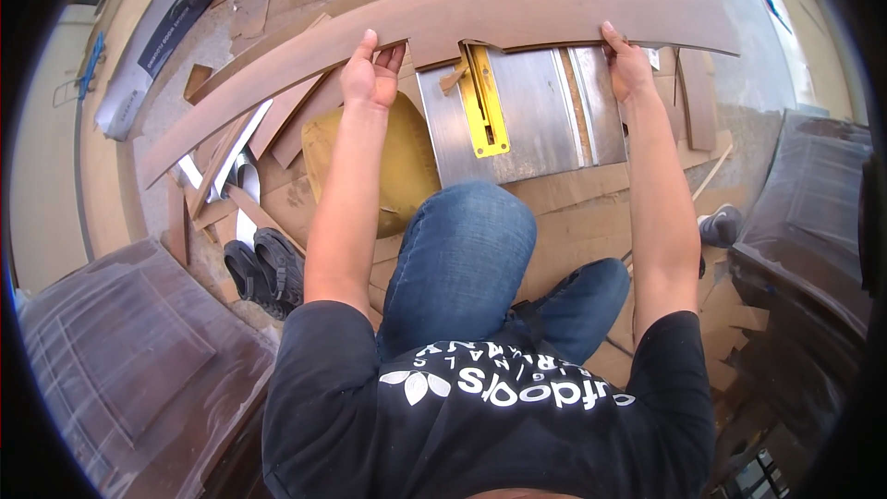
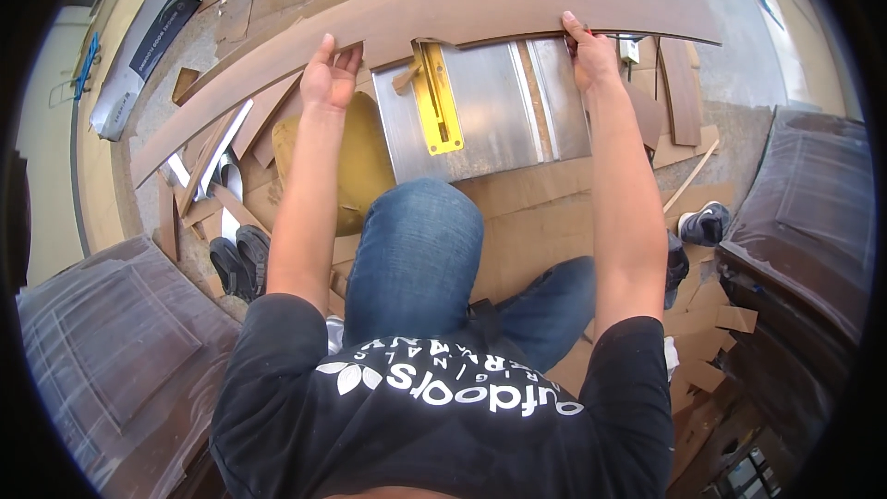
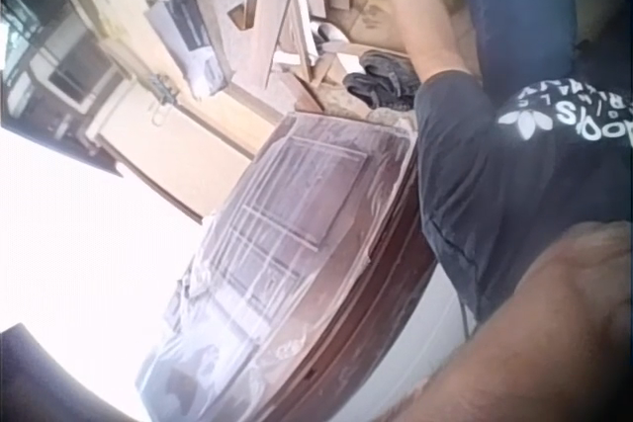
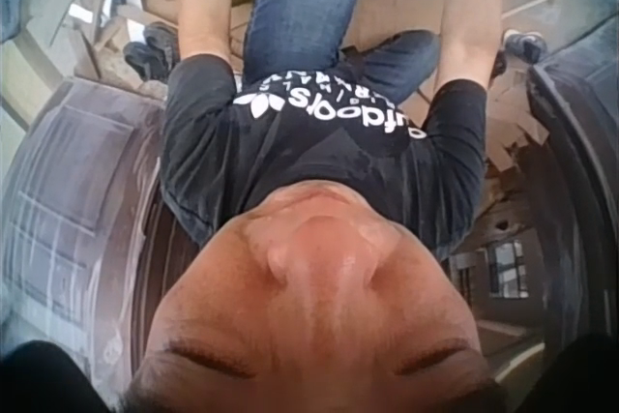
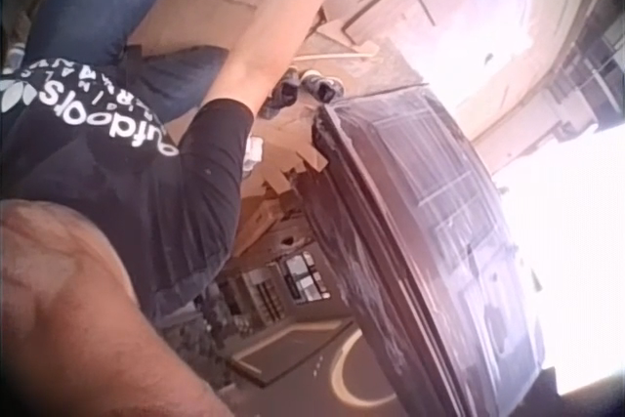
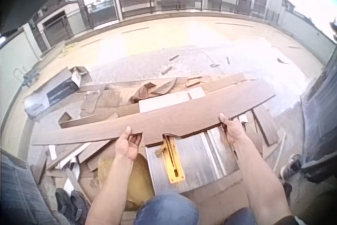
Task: The person marks a wood plank with a pencil and then uses a table saw to make a series of cuts into it.
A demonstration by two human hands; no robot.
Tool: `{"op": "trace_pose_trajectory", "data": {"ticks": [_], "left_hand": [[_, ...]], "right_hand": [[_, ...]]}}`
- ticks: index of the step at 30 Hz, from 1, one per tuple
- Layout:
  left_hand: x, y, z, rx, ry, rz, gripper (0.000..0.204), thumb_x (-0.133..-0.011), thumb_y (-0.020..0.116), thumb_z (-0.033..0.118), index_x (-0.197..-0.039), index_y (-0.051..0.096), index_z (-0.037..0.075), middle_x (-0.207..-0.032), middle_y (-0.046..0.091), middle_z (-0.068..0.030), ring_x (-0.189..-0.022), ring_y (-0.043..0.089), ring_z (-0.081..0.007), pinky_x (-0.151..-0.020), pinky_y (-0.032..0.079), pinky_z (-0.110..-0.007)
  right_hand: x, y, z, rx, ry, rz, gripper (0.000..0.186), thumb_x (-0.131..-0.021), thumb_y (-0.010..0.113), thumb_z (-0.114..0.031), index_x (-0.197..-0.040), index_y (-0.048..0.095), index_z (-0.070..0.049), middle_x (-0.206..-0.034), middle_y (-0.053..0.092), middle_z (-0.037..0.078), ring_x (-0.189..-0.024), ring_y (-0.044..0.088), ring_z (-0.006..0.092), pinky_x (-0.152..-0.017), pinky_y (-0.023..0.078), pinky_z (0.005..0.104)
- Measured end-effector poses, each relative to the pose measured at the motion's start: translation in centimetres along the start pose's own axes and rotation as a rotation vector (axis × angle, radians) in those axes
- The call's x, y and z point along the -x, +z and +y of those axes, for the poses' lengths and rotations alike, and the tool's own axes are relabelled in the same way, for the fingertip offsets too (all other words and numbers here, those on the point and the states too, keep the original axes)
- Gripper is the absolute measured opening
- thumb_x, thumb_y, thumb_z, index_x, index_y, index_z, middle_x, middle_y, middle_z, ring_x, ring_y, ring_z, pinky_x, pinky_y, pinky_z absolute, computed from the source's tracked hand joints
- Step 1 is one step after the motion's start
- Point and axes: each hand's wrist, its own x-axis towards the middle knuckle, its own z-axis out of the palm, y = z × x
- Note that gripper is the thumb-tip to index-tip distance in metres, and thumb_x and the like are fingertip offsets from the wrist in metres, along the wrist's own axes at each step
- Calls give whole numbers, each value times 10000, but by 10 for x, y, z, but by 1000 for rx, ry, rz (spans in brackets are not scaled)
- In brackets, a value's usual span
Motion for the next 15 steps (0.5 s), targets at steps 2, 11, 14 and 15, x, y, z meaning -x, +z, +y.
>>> {"op": "trace_pose_trajectory", "data": {"ticks": [2, 11, 14, 15], "left_hand": [[1, -2, 0, 8, -17, -13, 371, -1013, 625, 97, -1336, 475, -9, -1328, 549, -155, -1245, 568, -388, -1113, 500, -556], [-23, 7, 11, -1, -30, -21, 269, -1026, 603, 87, -1266, 528, -8, -1208, 635, -161, -1125, 655, -328, -1035, 567, -508], [-9, 0, 8, -28, -26, -23, 332, -1031, 600, 102, -1312, 487, -33, -1320, 570, -164, -1235, 587, -368, -1127, 503, -536], [-5, -2, 8, -41, -24, -12, 336, -1030, 602, 104, -1317, 491, -32, -1322, 572, -161, -1243, 583, -365, -1129, 502, -535]], "right_hand": [[0, -4, 1, -4, -16, -43, 287, -891, 839, -162, -1104, 686, -47, -987, 692, -10, -799, 596, 97, -767, 504, 254], [-1, 15, -7, 92, -43, -3, 329, -896, 838, -216, -1149, 691, -65, -1021, 699, -6, -885, 625, 122, -814, 508, 282], [-2, 3, 1, 81, 6, -18, 407, -889, 849, -257, -1167, 680, -13, -1074, 690, 26, -954, 607, 146, -887, 481, 301], [-1, 2, 1, 85, 9, -14, 412, -886, 851, -261, -1162, 680, -8, -1069, 689, 26, -946, 606, 146, -886, 482, 301]]}}
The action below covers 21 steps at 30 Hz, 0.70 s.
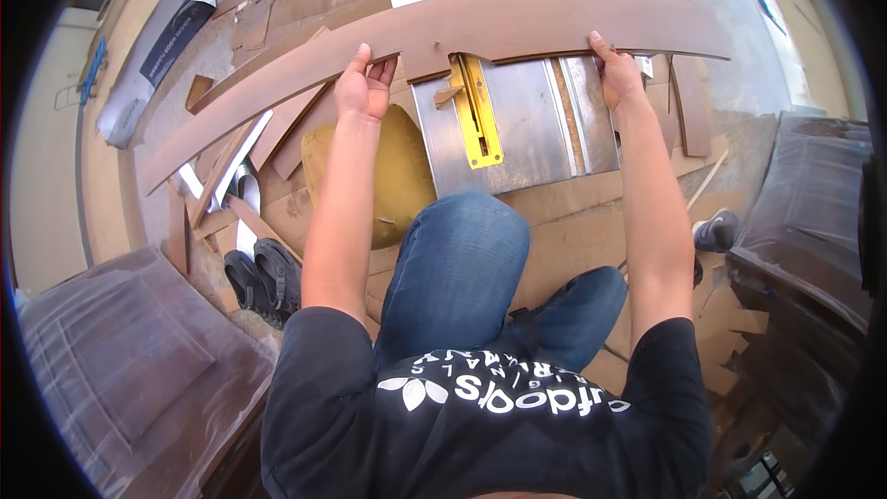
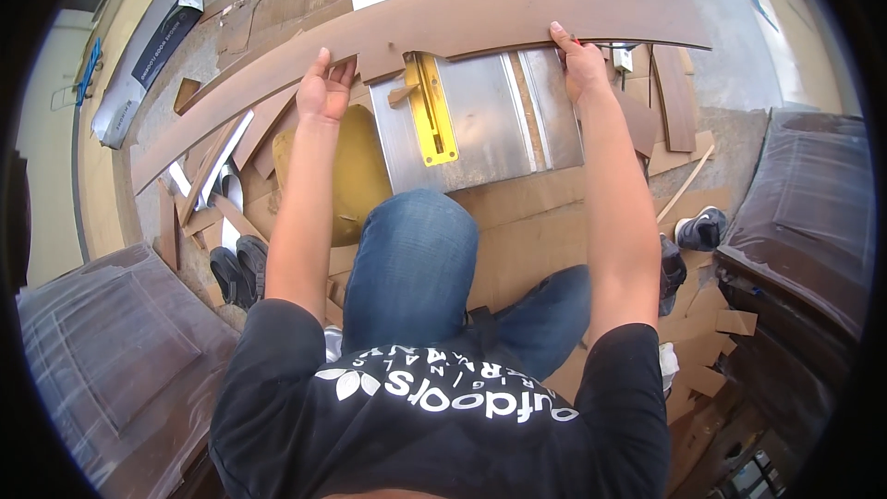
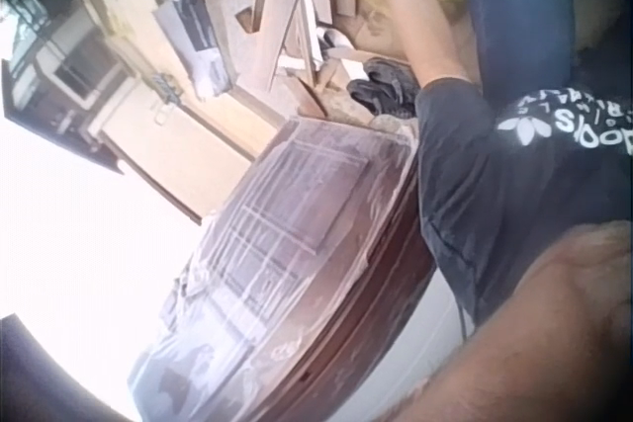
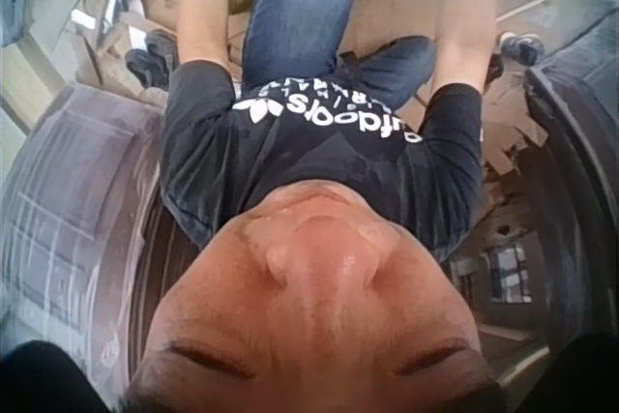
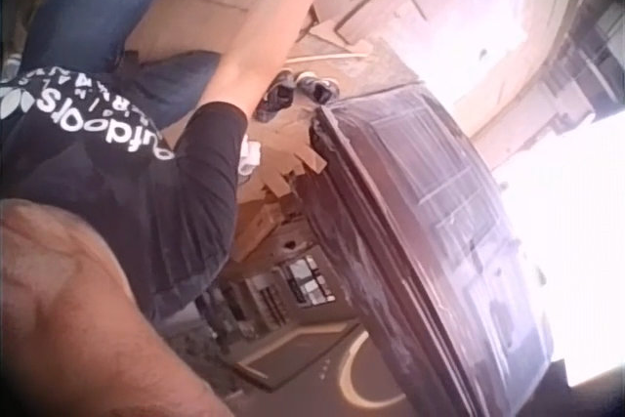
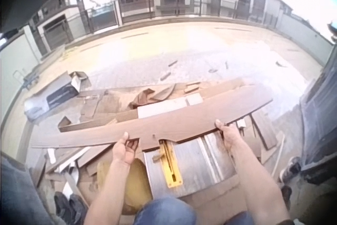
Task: The person marks a wood plank with a pencil and then uses a table saw to make a series of cuts into it.
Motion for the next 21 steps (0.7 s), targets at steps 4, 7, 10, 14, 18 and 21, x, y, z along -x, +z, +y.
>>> {"op": "trace_pose_trajectory", "data": {"ticks": [4, 7, 10, 14, 18, 21], "left_hand": [[8, 0, -4, 14, 4, 12, 354, -1027, 610, 109, -1334, 492, -22, -1332, 565, -157, -1251, 577, -362, -1142, 491, -540], [4, 3, -1, 10, 13, 15, 330, -1024, 615, 106, -1320, 510, 4, -1271, 620, -138, -1165, 638, -322, -1060, 553, -503], [-8, 10, 0, 23, 5, 10, 323, -1024, 616, 101, -1308, 504, -2, -1251, 617, -141, -1150, 636, -329, -1060, 551, -500], [-29, 16, -2, 26, -28, -51, 324, -1010, 632, 84, -1303, 511, 14, -1238, 616, -138, -1167, 621, -324, -1060, 550, -480], [-39, 25, -2, -9, 16, -37, 365, -1003, 636, 61, -1329, 489, -10, -1292, 559, -153, -1235, 567, -337, -1153, 486, -471], [-45, 29, -2, -26, 22, -49, 348, -992, 648, 51, -1305, 503, 2, -1260, 567, -136, -1197, 572, -305, -1134, 493, -446]], "right_hand": [[-1, -4, 1, 18, -21, 1, 365, -879, 858, -279, -1110, 704, -42, -991, 682, -9, -848, 567, 116, -813, 465, 277], [0, 2, -2, 27, -10, 11, 328, -876, 860, -280, -1088, 713, -78, -973, 675, -29, -827, 547, 89, -781, 450, 254], [0, 10, -3, 40, -17, 39, 324, -875, 861, -270, -1099, 709, -92, -965, 670, -39, -814, 552, 78, -762, 465, 241], [-12, 13, -9, -29, -47, 62, 315, -897, 839, -221, -1120, 680, -67, -984, 676, -24, -793, 582, 91, -756, 510, 242], [-9, 18, -7, -64, -72, 100, 336, -905, 831, -225, -1138, 665, -49, -1039, 687, 9, -851, 623, 123, -796, 526, 273], [-12, 17, -7, -92, -85, 99, 347, -911, 823, -219, -1157, 655, -40, -1064, 691, 28, -912, 655, 151, -823, 538, 300]]}}
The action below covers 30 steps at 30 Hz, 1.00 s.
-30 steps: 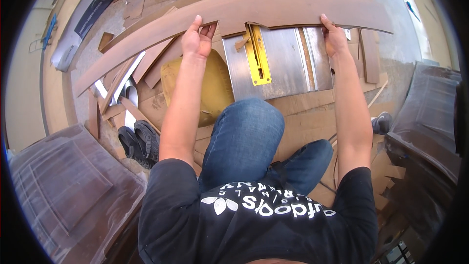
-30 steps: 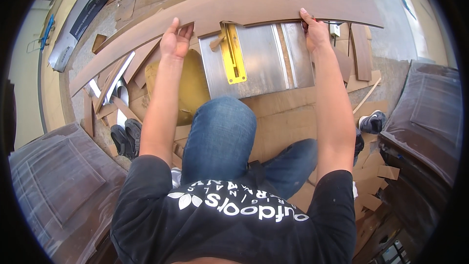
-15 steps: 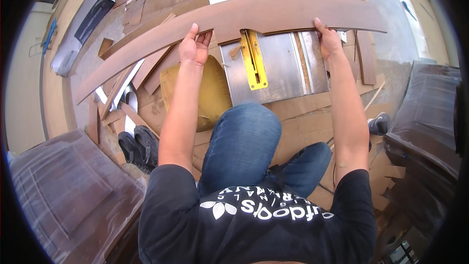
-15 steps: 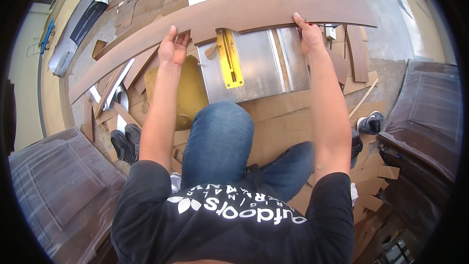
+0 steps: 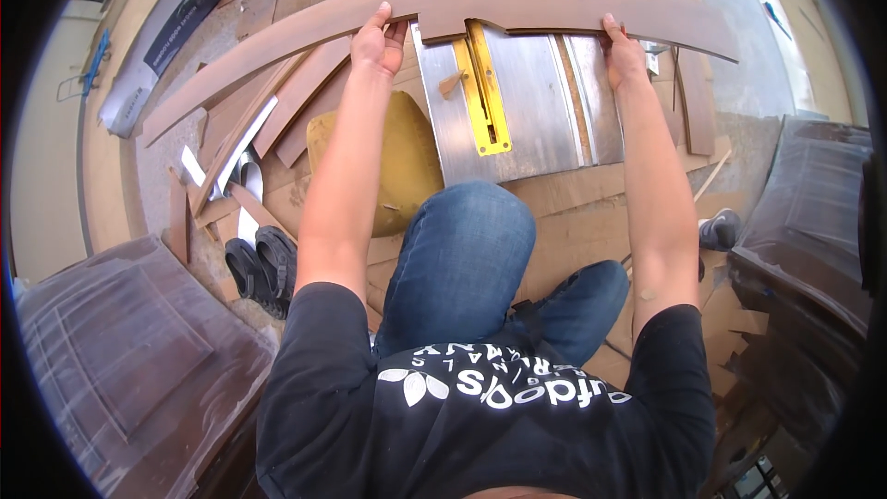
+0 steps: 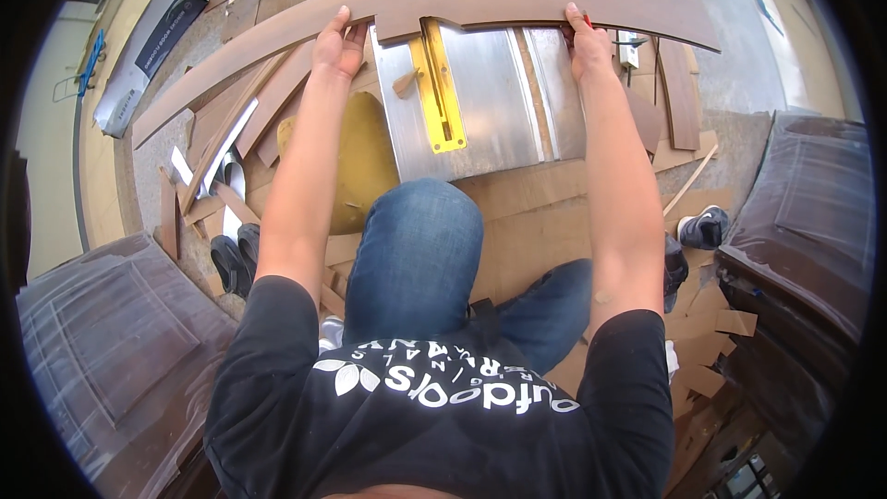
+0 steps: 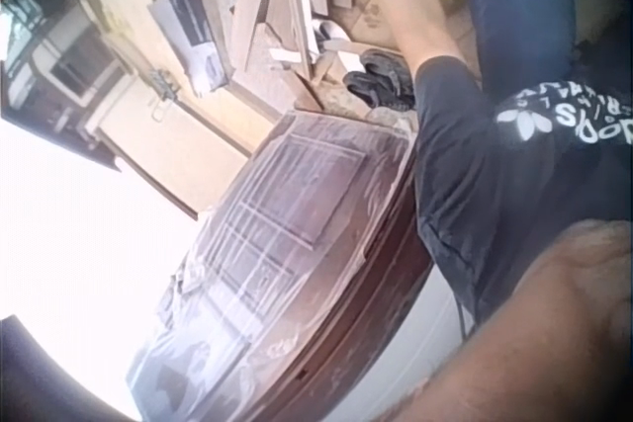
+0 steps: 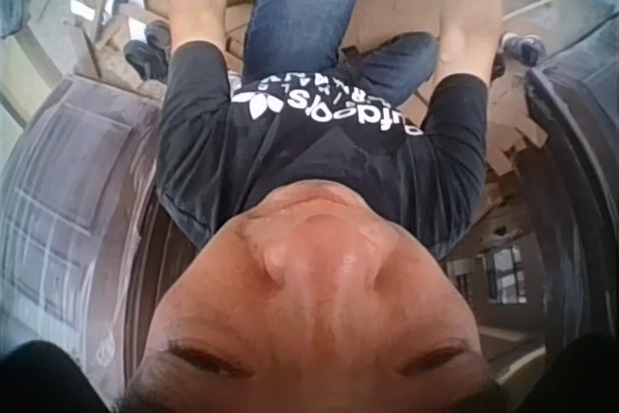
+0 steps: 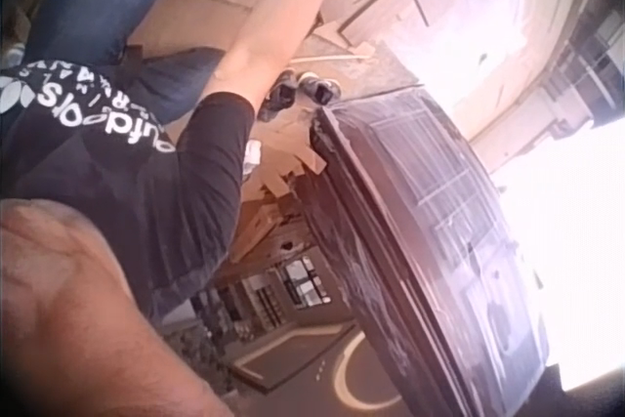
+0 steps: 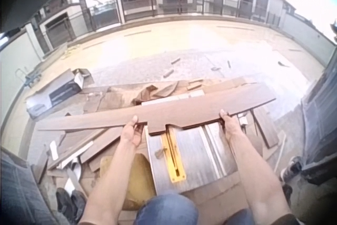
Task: The person marks a wood plank with a pencil and then uses a table saw to make a series of cuts into it.
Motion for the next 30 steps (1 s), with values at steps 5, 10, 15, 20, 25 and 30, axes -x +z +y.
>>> {"op": "trace_pose_trajectory", "data": {"ticks": [5, 10, 15, 20, 25, 30], "left_hand": [[0, -3, -5, -6, 17, 12, 320, -986, 658, 47, -1270, 517, 5, -1220, 584, -124, -1135, 604, -273, -1069, 542, -411], [19, -6, -11, 19, 5, 56, 344, -973, 675, 35, -1283, 528, 10, -1227, 604, -120, -1120, 628, -284, -1029, 567, -426], [41, -10, -12, 16, 8, 74, 348, -984, 660, 39, -1297, 509, 11, -1234, 599, -123, -1167, 607, -287, -1077, 547, -433], [50, -11, -15, 18, 38, 85, 368, -981, 670, 44, -1311, 510, 19, -1248, 602, -122, -1167, 610, -289, -1071, 546, -435], [60, -15, -18, 14, 16, 88, 362, -978, 676, 46, -1306, 523, 28, -1233, 613, -111, -1152, 614, -280, -1052, 552, -426], [52, -19, -17, 12, 29, 99, 361, -957, 697, 35, -1293, 565, 48, -1205, 645, -95, -1085, 654, -255, -955, 588, -407]], "right_hand": [[-5, -1, 1, -11, 2, 70, 362, -921, 807, -205, -1193, 636, -38, -1090, 693, 51, -973, 678, 183, -850, 550, 333], [-4, -13, 3, -99, -44, 2, 291, -947, 770, -145, -1176, 629, -33, -1088, 688, 72, -932, 681, 197, -824, 566, 337], [11, -14, 5, -105, -9, -7, 302, -989, 708, -113, -1226, 625, 55, -1158, 674, 107, -1060, 653, 228, -943, 540, 359], [12, -26, 6, -111, -9, -17, 252, -955, 758, -130, -1152, 634, -32, -1042, 685, 63, -877, 667, 194, -797, 566, 334], [19, -32, 9, -144, -30, -37, 257, -961, 749, -125, -1170, 633, -29, -1046, 684, 64, -891, 662, 194, -815, 562, 331], [23, -23, 8, -158, -22, -43, 255, -966, 742, -124, -1183, 639, -38, -1042, 687, 57, -903, 662, 191, -792, 554, 328]]}}
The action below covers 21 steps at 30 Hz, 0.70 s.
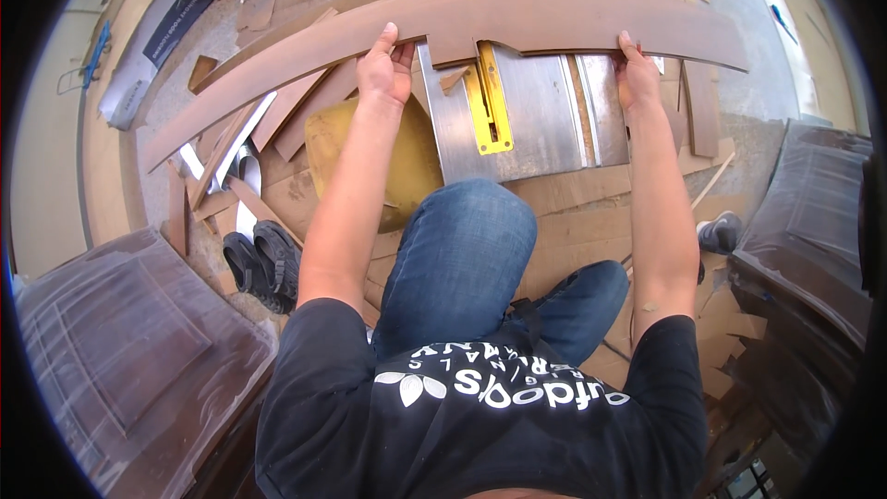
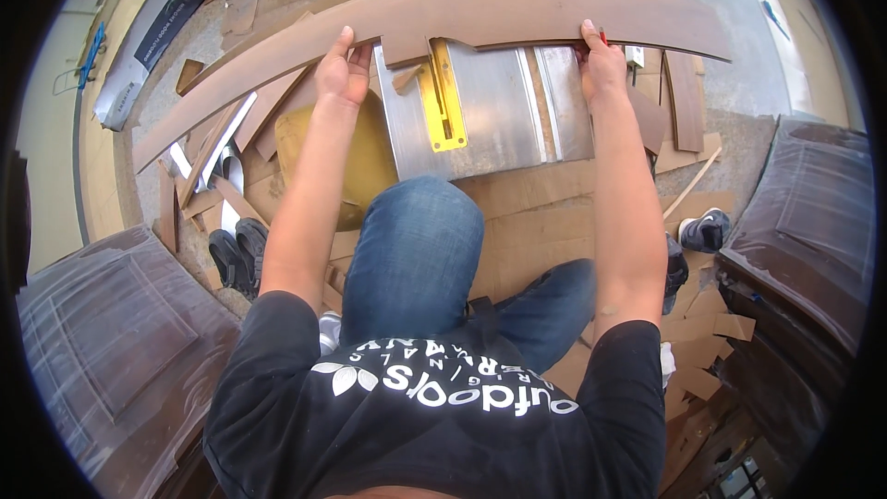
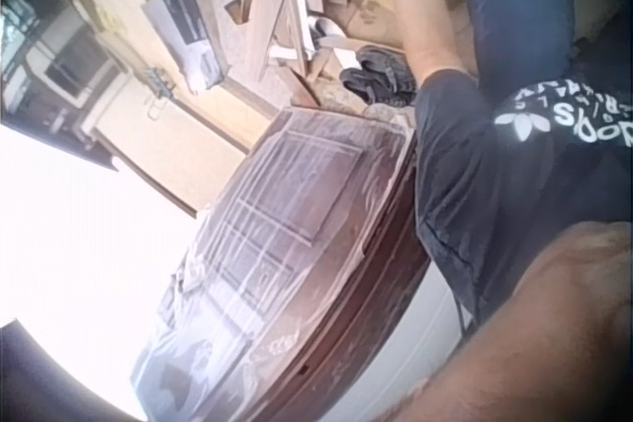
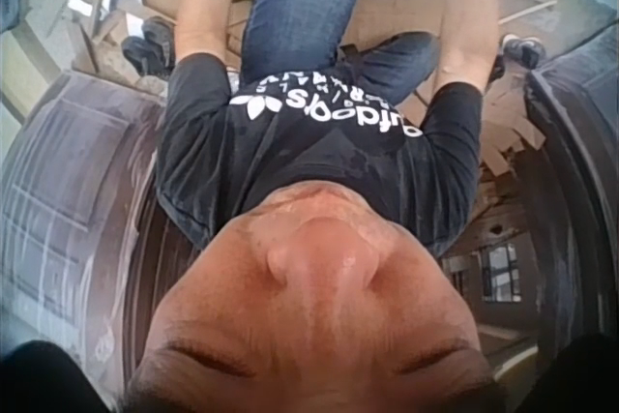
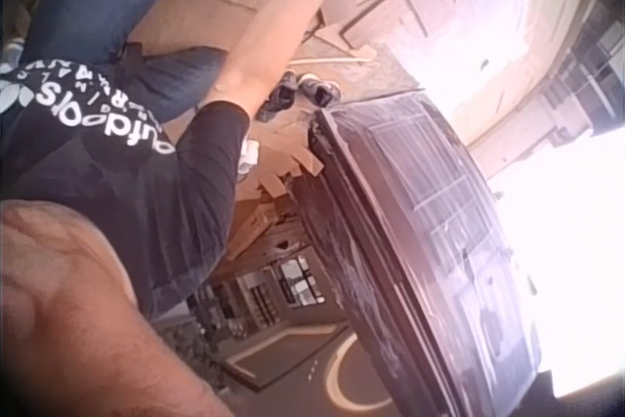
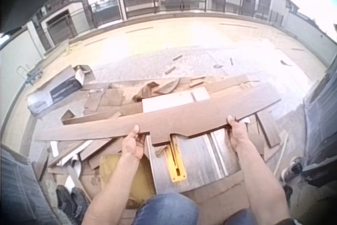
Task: The person marks a wood plank with a pencil and then uses a table saw to make a series of cuts into it.
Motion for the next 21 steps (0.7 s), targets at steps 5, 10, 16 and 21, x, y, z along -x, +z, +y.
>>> {"op": "trace_pose_trajectory", "data": {"ticks": [5, 10, 16, 21], "left_hand": [[-46, 24, 9, 40, -5, -34, 354, -946, 699, 5, -1271, 561, 34, -1186, 638, -104, -1069, 654, -267, -933, 596, -397], [-40, 23, 7, -19, -1, -36, 340, -975, 670, 36, -1279, 520, 15, -1214, 600, -113, -1101, 619, -252, -1033, 557, -377], [-25, 21, 7, -27, -18, -32, 340, -981, 666, 34, -1288, 523, 4, -1224, 606, -126, -1120, 626, -256, -1020, 569, -380], [-10, 16, 6, -23, 3, -37, 351, -976, 674, 33, -1290, 523, -6, -1214, 613, -129, -1111, 629, -258, -1013, 569, -384]], "right_hand": [[-29, 18, -6, 114, -8, 0, 284, -955, 762, -163, -1188, 639, -58, -1020, 694, 40, -861, 656, 165, -723, 510, 312], [-29, 12, 3, 83, -11, 40, 272, -946, 776, -179, -1158, 634, -84, -995, 679, 22, -844, 644, 159, -709, 508, 320], [-23, 6, 0, 58, -23, 39, 284, -954, 763, -152, -1181, 613, -70, -1039, 674, 39, -876, 649, 181, -726, 517, 332], [-11, -2, 1, 43, -26, 55, 255, -958, 758, -145, -1161, 625, -68, -1045, 675, 47, -894, 652, 188, -755, 524, 343]]}}
